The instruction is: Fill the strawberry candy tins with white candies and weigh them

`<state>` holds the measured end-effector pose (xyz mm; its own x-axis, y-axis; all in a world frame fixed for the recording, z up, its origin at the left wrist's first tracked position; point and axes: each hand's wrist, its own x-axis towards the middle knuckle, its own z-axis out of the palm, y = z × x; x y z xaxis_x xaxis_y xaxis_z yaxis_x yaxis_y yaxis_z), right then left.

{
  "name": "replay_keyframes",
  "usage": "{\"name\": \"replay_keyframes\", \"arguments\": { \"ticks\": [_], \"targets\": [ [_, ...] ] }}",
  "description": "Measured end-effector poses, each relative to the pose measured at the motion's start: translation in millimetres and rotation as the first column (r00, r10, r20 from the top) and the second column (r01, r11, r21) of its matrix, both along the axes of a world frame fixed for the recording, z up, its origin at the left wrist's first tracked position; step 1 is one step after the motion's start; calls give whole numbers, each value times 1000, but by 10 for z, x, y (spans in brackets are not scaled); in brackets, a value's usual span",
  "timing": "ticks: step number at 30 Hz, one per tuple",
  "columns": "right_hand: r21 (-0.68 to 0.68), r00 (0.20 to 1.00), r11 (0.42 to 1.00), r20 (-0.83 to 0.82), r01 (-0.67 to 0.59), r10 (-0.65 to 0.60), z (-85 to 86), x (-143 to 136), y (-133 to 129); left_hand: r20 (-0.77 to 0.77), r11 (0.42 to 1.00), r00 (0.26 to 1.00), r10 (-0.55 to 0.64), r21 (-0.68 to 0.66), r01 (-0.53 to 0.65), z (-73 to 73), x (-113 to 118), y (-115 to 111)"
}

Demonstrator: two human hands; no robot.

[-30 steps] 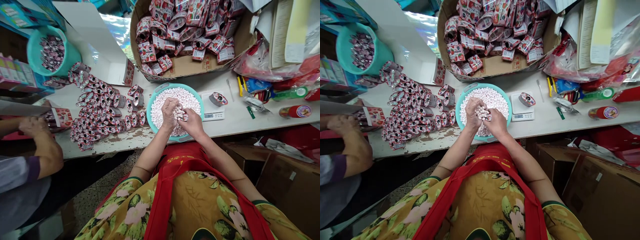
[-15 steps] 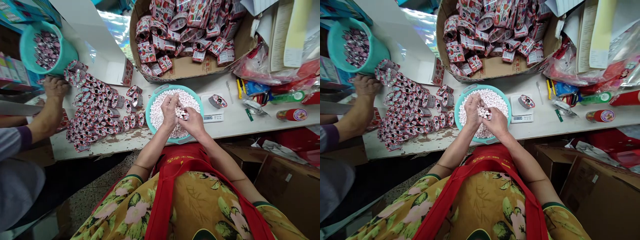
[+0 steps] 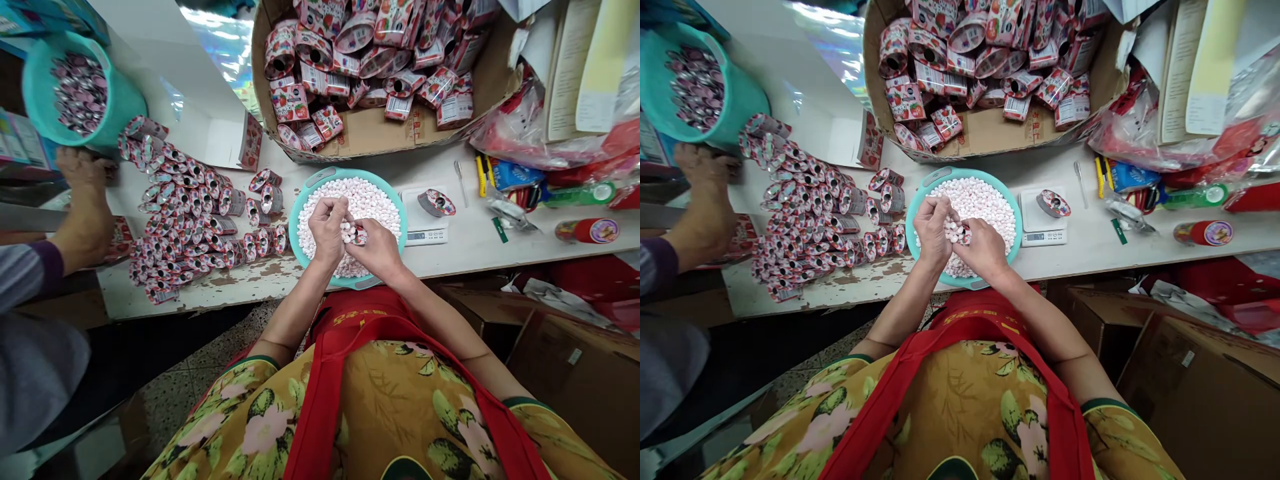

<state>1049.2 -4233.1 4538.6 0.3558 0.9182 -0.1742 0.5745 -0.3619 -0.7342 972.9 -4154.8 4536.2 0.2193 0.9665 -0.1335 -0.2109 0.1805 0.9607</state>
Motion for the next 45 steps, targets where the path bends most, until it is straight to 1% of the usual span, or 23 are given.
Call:
{"name": "replay_keyframes", "arguments": {
  "ticks": [3, 9, 11, 14, 18, 21, 25, 29, 31, 33, 35, 39, 40, 41, 43, 44, 45],
  "targets": [
    [16, 1000, 1000, -17, 15, -14, -13, 15, 16, -11, 1000, 1000, 21, -19, -22, -11, 13, 22],
    [11, 1000, 1000, 9, 8, -8, -36, 30, 33, -17, 996, 999, -37, -83, 36, -36, 48, 47],
    [12, 1000, 1000, -4, 11, -11, -33, 45, 37, -18, 996, 1000, -25, -82, 23, -30, 61, 47],
    [28, 999, 999, -35, 24, -23, -29, 75, 29, 2, 997, 1000, -7, -74, 7, -7, 84, 41],
    [57, 998, 998, -52, 40, -37, -47, 93, 0, 48, 995, 998, -34, -91, 38, 29, 113, 25],
    [83, 996, 996, -77, 42, -35, -66, 87, -10, 39, 993, 999, -34, -111, 39, 51, 122, 20],
    [102, 991, 992, -120, 72, -60, -94, 76, -11, 50, 989, 996, -75, -124, 81, 80, 123, 11],
    [173, 979, 980, -194, 101, -67, -147, 69, -14, 96, 991, 994, -53, -121, 64, 133, 130, 2],
    [207, 968, 971, -240, 120, -69, -179, 66, -11, 113, 986, 989, -91, -131, 106, 170, 134, 1],
    [234, 961, 962, -266, 141, -76, -205, 68, -2, 135, 973, 977, -165, -137, 183, 203, 136, 11],
    [262, 953, 952, -293, 159, -78, -219, 77, 8, 145, 963, 966, -212, -140, 232, 221, 137, 34],
    [324, 925, 931, -378, 170, -38, -247, 99, 14, 114, 976, 977, -178, -107, 190, 205, 145, 69],
    [323, 921, 930, -387, 173, -37, -260, 100, 15, 104, 975, 976, -194, -85, 203, 200, 149, 60],
    [311, 919, 934, -392, 177, -44, -276, 100, 15, 96, 966, 966, -241, -68, 248, 201, 152, 44],
    [283, 913, 940, -403, 190, -63, -300, 97, 17, 90, 922, 922, -376, -61, 382, 225, 151, 10],
    [280, 909, 940, -412, 193, -63, -303, 100, 16, 95, 902, 903, -419, -67, 426, 247, 145, 4],
    [290, 904, 937, -424, 193, -55, -295, 108, 10, 100, 899, 900, -424, -74, 431, 269, 131, 14]
  ]
}}
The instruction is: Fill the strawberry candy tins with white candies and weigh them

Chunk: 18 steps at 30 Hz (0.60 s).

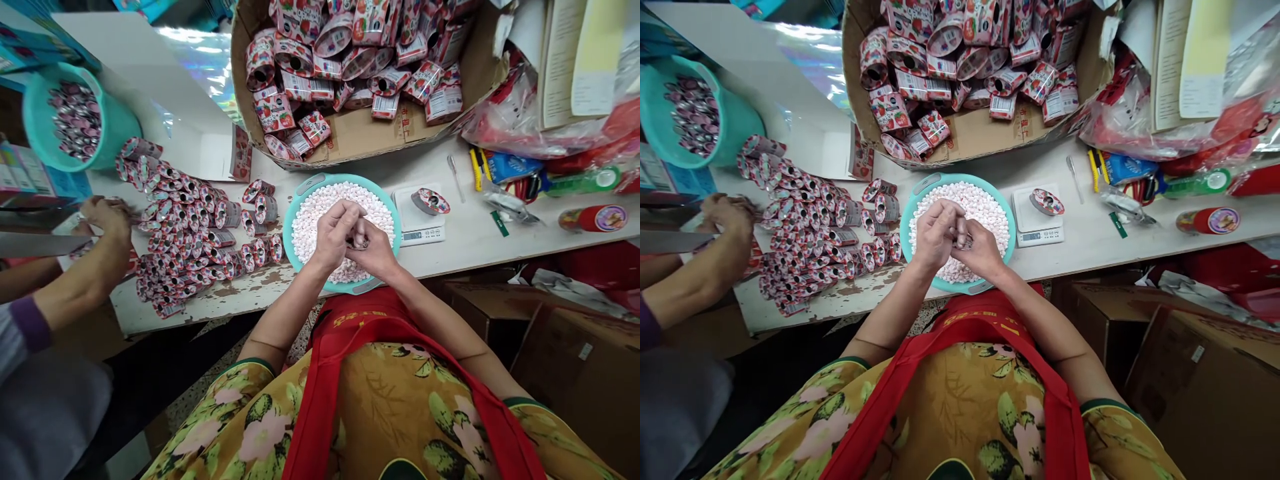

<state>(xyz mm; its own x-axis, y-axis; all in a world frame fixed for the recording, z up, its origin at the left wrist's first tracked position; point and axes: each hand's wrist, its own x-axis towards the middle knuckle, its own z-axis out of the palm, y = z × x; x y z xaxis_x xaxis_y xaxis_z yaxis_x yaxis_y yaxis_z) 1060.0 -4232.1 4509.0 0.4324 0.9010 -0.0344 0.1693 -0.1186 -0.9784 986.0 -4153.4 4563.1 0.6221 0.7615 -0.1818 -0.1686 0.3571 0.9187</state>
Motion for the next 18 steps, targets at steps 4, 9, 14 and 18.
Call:
{"name": "replay_keyframes", "arguments": {
  "ticks": [4, 9, 14, 18],
  "targets": [
    [86, 999, 996, -34, -21, 24, 117, 115, -126, -84, 963, 961, 263, 83, -256, -48, -122, 237],
    [67, 995, 995, -72, -68, 73, 158, 369, -623, -626, 858, 773, 106, 451, 247, -576, -253, 517],
    [-117, 978, 980, -116, 162, -175, -20, 583, -1197, -852, 686, 522, -34, 360, 632, -914, -261, 410],
    [-188, 943, 935, -87, 302, -322, -77, 731, -1471, -715, 908, 693, -89, 228, 352, -853, -381, 411]
  ]
}}
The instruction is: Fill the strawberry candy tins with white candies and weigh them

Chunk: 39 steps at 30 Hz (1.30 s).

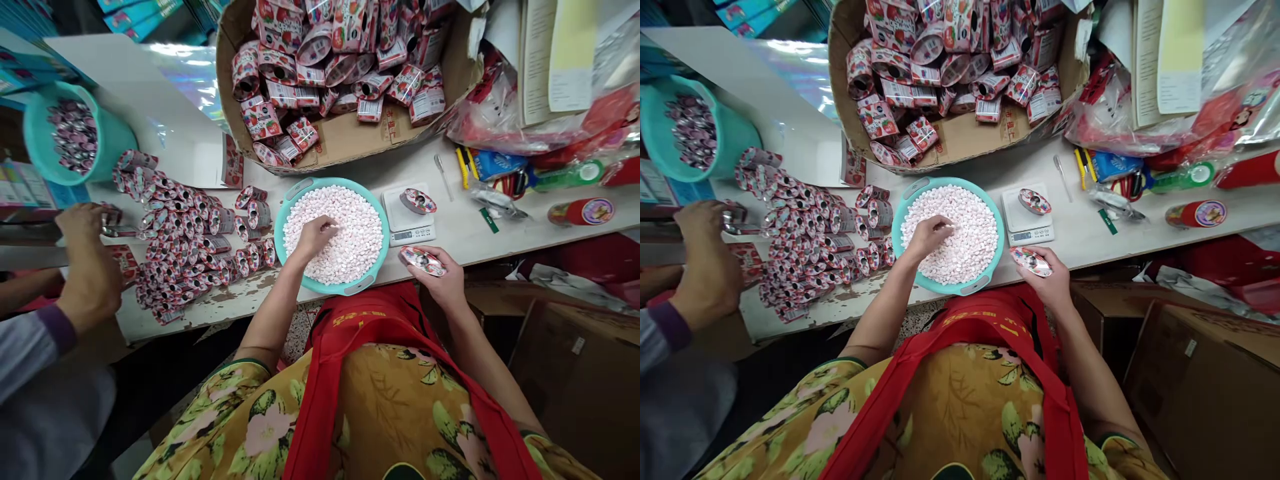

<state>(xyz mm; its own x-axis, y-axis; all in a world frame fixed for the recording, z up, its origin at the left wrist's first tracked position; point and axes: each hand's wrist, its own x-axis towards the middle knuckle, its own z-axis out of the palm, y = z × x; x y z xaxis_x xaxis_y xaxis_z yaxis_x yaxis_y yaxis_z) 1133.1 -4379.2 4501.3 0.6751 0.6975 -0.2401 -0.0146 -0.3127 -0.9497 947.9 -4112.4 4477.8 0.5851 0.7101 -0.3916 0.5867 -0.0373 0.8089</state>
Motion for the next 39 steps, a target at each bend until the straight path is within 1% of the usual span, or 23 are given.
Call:
{"name": "replay_keyframes", "arguments": {
  "ticks": [1, 2, 3, 4, 6, 8, 11, 14, 17, 18, 20, 22, 24, 28, 32, 35, 37, 39],
  "targets": [
    [-9, 999, 999, 13, 39, -39, 1, 32, -41, 77, 987, 991, 113, -120, -103, 33, -49, 21],
    [-15, 997, 997, 26, 77, -77, 4, 62, -75, 152, 952, 962, 229, -243, -188, 67, -100, 46],
    [-19, 993, 993, 40, 112, -112, 6, 89, -103, 220, 902, 917, 334, -358, -243, 100, -148, 72],
    [-22, 989, 990, 49, 140, -139, 5, 114, -127, 279, 850, 865, 418, -455, -264, 129, -189, 96],
    [-22, 983, 984, 54, 175, -174, -18, 156, -168, 352, 768, 773, 528, -586, -258, 173, -235, 136],
    [-21, 981, 981, 46, 192, -191, -68, 189, -206, 346, 710, 730, 590, -652, -264, 195, -220, 162],
    [-22, 978, 979, 40, 204, -203, -156, 223, -254, 274, 652, 731, 625, -698, -296, 205, -124, 178],
    [-13, 975, 975, 28, 222, -221, -202, 238, -285, 271, 636, 727, 631, -718, -284, 211, -36, 163],
    [0, 965, 965, 9, 262, -262, -201, 251, -304, 207, 637, 748, 631, -688, -347, 211, 11, 123],
    [1, 962, 962, 4, 274, -274, -199, 259, -311, 183, 649, 766, 616, -669, -362, 213, 25, 110],
    [2, 957, 957, -3, 290, -290, -207, 281, -331, 172, 697, 811, 559, -628, -347, 229, 64, 93],
    [6, 952, 952, -6, 307, -307, -234, 312, -360, 199, 756, 851, 486, -584, -296, 268, 131, 94],
    [7, 944, 944, -8, 329, -329, -269, 343, -395, 229, 802, 881, 413, -551, -233, 322, 235, 105],
    [-10, 932, 933, -24, 361, -361, -313, 399, -469, 270, 854, 918, 292, -505, -123, 429, 540, 99],
    [-16, 918, 919, -36, 394, -394, -338, 450, -559, 270, 902, 952, 145, -432, -15, 496, 922, 5],
    [-21, 907, 908, -32, 419, -419, -364, 484, -625, 246, 930, 969, -26, -350, 114, 477, 1244, -89],
    [-22, 900, 901, -28, 434, -434, -371, 501, -658, 209, 934, 965, -159, -284, 216, 412, 1473, -149],
    [-23, 892, 892, -27, 451, -452, -365, 515, -683, 132, 935, 945, -298, -159, 317, 315, 1701, -208]
  ]
}}
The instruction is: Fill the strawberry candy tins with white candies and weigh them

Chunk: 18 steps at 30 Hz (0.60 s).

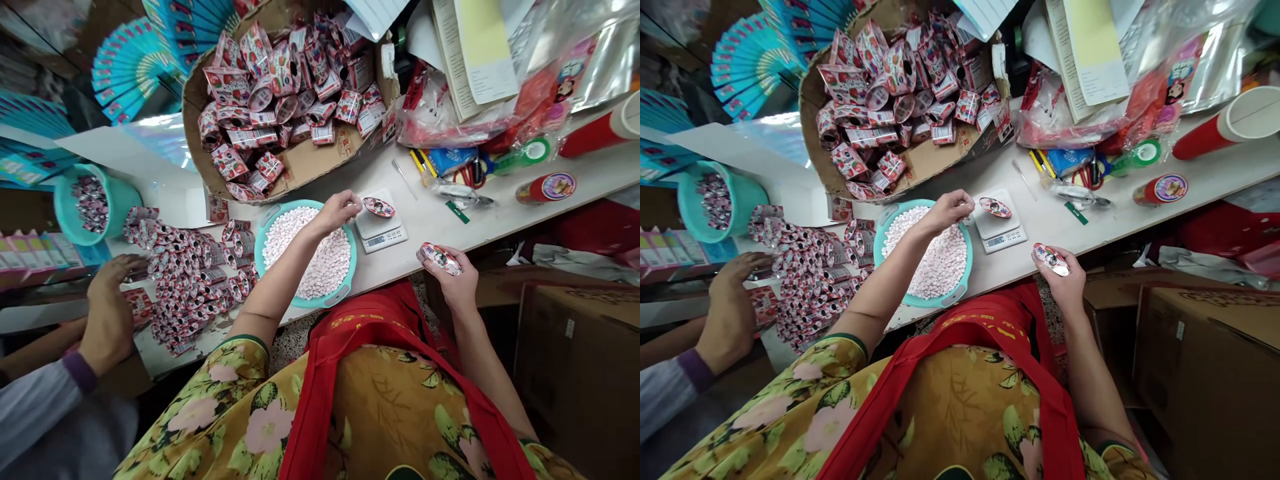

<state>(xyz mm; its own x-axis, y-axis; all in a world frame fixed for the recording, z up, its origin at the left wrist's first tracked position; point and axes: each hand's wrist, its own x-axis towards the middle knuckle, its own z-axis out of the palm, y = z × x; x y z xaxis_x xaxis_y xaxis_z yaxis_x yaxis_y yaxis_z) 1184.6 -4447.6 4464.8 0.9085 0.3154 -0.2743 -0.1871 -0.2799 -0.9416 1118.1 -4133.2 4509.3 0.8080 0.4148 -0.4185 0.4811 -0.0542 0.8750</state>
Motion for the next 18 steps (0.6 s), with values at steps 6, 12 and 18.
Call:
{"name": "replay_keyframes", "arguments": {
  "ticks": [6, 12, 18],
  "targets": [
    [4, 999, 999, -5, 34, -34, 14, 39, -69, -208, 845, 946, -248, 431, 317, -272, 455, -149],
    [8, 996, 996, -34, 86, -86, -16, 55, -77, -29, 964, 996, -85, 251, 90, -380, 365, -34],
    [9, 996, 998, -53, 66, -65, 19, 58, 29, -40, 941, 995, -90, 325, 98, -243, 238, 5]
  ]
}}
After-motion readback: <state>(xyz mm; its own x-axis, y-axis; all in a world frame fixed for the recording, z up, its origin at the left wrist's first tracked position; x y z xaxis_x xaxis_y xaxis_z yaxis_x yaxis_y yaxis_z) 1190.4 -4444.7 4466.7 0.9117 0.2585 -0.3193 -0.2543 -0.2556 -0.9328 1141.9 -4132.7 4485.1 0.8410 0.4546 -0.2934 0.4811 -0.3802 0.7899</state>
